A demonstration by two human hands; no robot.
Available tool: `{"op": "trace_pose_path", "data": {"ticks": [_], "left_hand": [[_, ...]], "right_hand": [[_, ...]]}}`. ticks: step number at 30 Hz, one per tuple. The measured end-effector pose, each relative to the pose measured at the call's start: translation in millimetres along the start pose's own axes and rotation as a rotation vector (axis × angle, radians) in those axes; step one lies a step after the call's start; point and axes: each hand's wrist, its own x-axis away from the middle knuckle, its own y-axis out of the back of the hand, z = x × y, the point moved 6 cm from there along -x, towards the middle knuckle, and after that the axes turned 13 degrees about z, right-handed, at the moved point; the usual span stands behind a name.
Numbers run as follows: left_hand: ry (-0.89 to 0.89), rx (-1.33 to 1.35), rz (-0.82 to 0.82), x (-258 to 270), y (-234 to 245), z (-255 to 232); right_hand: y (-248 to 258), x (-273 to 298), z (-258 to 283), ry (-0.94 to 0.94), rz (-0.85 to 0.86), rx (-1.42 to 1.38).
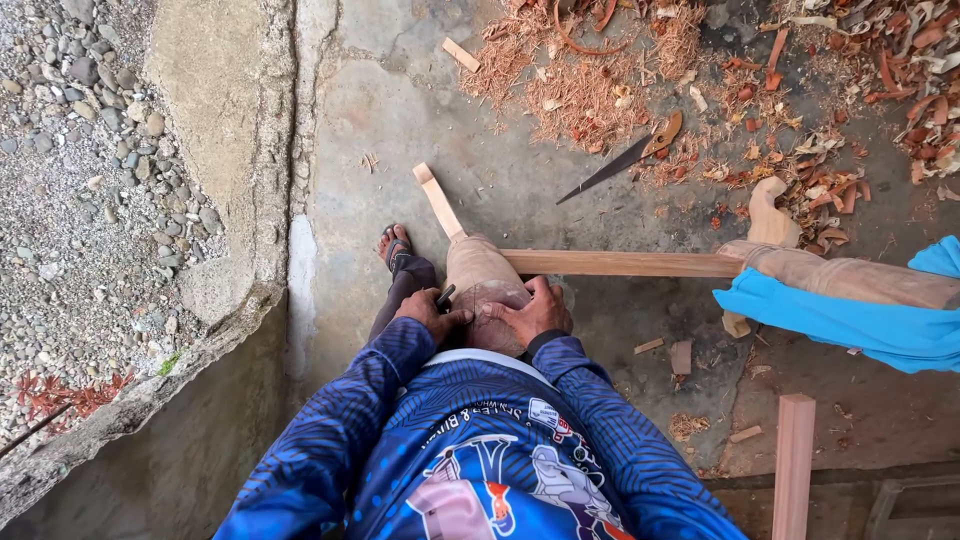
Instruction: Carving a wooden furniture component using a hand blade while sitting on a woodworking bench.
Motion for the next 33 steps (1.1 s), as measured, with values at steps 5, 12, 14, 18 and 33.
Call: {"op": "trace_pose_path", "data": {"ticks": [5, 12, 14, 18, 33], "left_hand": [[0.006, -0.008, 0.009, 0, 0, 1], [-0.01, -0.018, -0.03, -8, -3, 9], [-0.047, 0.072, -0.028, -18, -7, 18], [-0.032, 0.15, -0.011, -19, -14, 21], [-0.31, 0.033, -0.175, 37, 5, -45]], "right_hand": [[2, 2, 3, -0.007, -0.004, 0.002], [-2, -1, -3, 0.028, -0.041, -0.01], [-3, -3, -4, 0.041, -0.052, -0.014], [-7, -6, -11, 0.075, -0.113, -0.014], [-4, -7, -20, 0.161, -0.132, -0.086]]}}
